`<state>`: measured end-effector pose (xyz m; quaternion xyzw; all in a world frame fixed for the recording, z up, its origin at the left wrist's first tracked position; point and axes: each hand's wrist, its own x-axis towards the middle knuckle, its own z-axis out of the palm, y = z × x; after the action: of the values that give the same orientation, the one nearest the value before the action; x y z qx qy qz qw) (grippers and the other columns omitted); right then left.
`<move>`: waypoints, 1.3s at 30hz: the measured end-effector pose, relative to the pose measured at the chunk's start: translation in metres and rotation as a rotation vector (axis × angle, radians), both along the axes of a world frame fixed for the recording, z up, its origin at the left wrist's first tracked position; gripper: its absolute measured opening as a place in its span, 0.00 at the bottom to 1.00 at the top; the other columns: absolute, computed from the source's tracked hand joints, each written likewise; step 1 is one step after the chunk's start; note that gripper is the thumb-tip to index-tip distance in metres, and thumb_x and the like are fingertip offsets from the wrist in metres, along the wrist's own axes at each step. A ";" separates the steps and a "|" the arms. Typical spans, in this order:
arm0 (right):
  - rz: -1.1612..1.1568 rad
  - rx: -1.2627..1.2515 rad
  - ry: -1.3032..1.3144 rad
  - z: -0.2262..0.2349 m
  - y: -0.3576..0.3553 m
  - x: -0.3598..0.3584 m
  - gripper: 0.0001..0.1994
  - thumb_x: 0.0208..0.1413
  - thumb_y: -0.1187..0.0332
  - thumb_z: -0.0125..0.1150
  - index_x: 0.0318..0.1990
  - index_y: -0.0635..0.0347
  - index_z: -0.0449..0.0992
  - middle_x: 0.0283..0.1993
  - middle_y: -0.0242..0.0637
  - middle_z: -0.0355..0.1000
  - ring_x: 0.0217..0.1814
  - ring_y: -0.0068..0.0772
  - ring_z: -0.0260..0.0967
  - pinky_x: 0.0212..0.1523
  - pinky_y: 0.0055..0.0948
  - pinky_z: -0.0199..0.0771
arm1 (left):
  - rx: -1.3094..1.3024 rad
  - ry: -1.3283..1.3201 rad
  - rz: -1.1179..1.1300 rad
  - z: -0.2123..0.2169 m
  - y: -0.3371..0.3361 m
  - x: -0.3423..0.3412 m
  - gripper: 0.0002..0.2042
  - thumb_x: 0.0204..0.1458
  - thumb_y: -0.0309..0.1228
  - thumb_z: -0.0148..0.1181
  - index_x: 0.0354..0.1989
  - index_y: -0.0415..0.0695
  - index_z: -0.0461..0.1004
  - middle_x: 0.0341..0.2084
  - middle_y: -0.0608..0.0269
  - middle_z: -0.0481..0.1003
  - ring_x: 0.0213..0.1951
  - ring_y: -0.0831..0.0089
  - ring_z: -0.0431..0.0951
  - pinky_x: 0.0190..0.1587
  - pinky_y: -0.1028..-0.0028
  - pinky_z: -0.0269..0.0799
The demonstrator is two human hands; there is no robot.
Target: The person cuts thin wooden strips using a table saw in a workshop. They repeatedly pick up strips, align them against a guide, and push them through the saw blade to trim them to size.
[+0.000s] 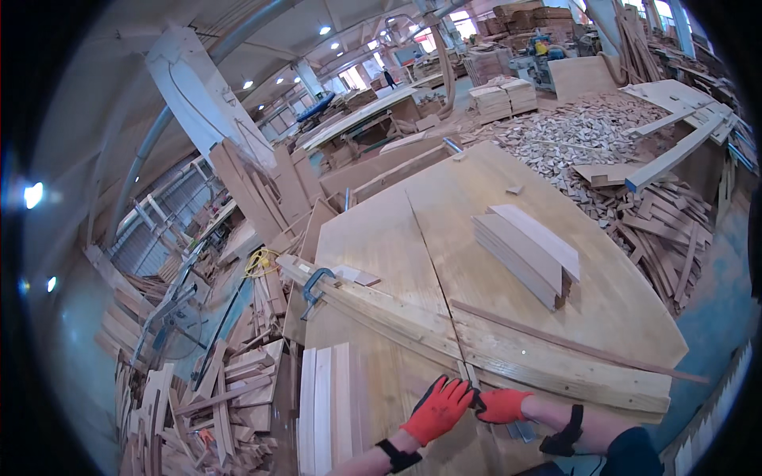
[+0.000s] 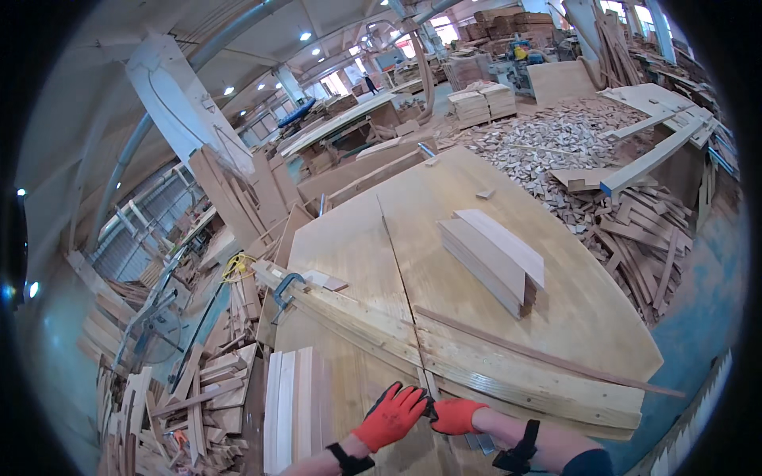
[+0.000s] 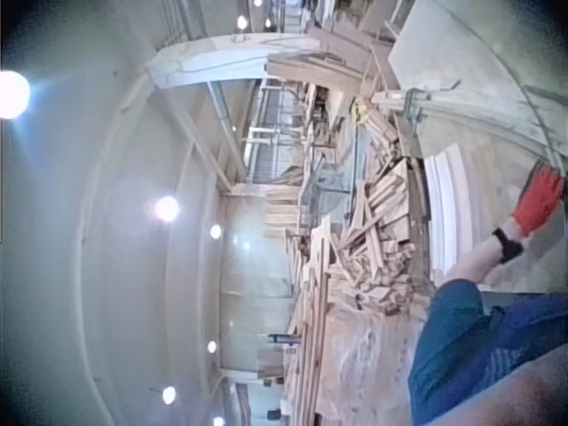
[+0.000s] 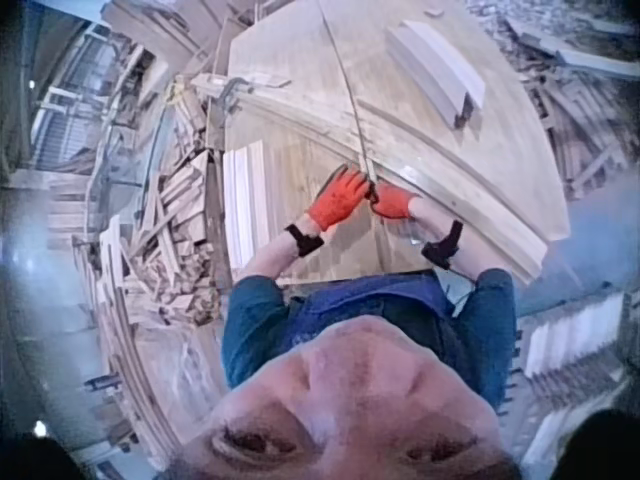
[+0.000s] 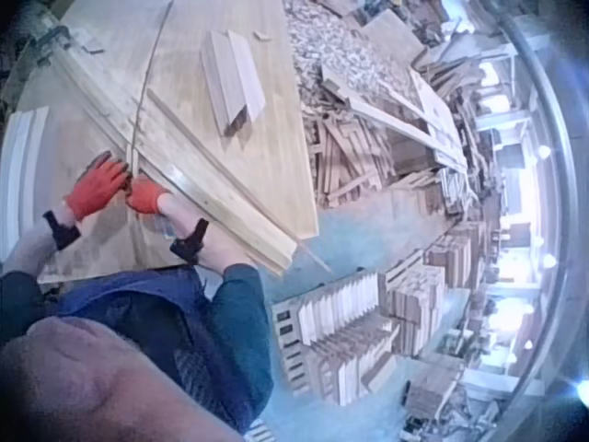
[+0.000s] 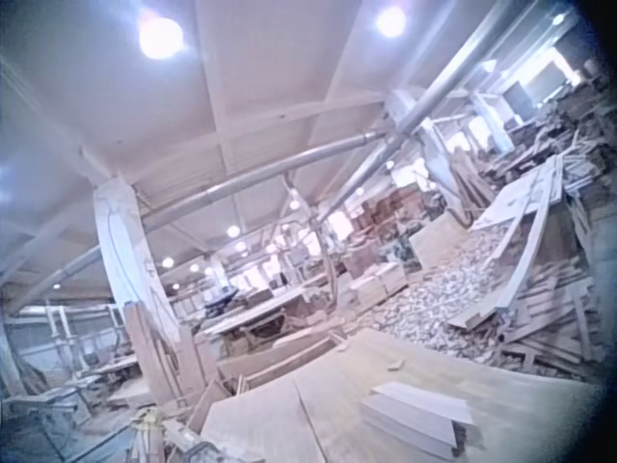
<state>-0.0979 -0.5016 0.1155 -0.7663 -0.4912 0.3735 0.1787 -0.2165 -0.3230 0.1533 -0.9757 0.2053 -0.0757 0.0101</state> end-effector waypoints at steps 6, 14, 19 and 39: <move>0.392 -0.323 -0.273 0.091 -0.029 0.062 0.18 0.54 0.62 0.57 0.50 0.57 0.79 0.46 0.48 0.79 0.53 0.44 0.78 0.51 0.45 0.77 | -0.432 -0.300 0.235 0.041 -0.045 -0.103 0.30 0.48 0.34 0.72 0.60 0.39 0.70 0.59 0.46 0.70 0.61 0.46 0.69 0.64 0.49 0.63; -0.732 0.410 -0.743 0.169 -0.028 0.208 0.31 0.56 0.42 0.59 0.54 0.62 0.76 0.48 0.53 0.78 0.51 0.54 0.76 0.53 0.47 0.75 | -0.488 -0.117 0.595 0.030 -0.074 -0.175 0.29 0.49 0.30 0.70 0.60 0.38 0.69 0.57 0.44 0.71 0.59 0.44 0.69 0.61 0.53 0.66; -0.400 -0.424 -0.620 0.072 -0.136 0.174 0.29 0.48 0.41 0.65 0.41 0.62 0.83 0.44 0.52 0.80 0.48 0.51 0.78 0.50 0.45 0.78 | -0.464 0.144 0.689 0.015 -0.077 -0.205 0.27 0.52 0.36 0.66 0.61 0.41 0.69 0.56 0.46 0.71 0.55 0.47 0.72 0.58 0.53 0.68; -0.637 -0.367 -0.615 -0.047 -0.246 0.116 0.20 0.53 0.52 0.68 0.46 0.55 0.77 0.49 0.47 0.77 0.54 0.48 0.76 0.54 0.44 0.76 | -0.454 0.412 0.265 -0.025 -0.041 -0.160 0.23 0.57 0.42 0.60 0.60 0.48 0.72 0.52 0.51 0.76 0.53 0.50 0.75 0.55 0.57 0.72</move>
<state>0.0185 -0.7473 0.0688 -0.9726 -0.1882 0.1366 -0.0076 -0.3768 -0.3638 0.1282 -0.9660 0.0522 0.0813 -0.2397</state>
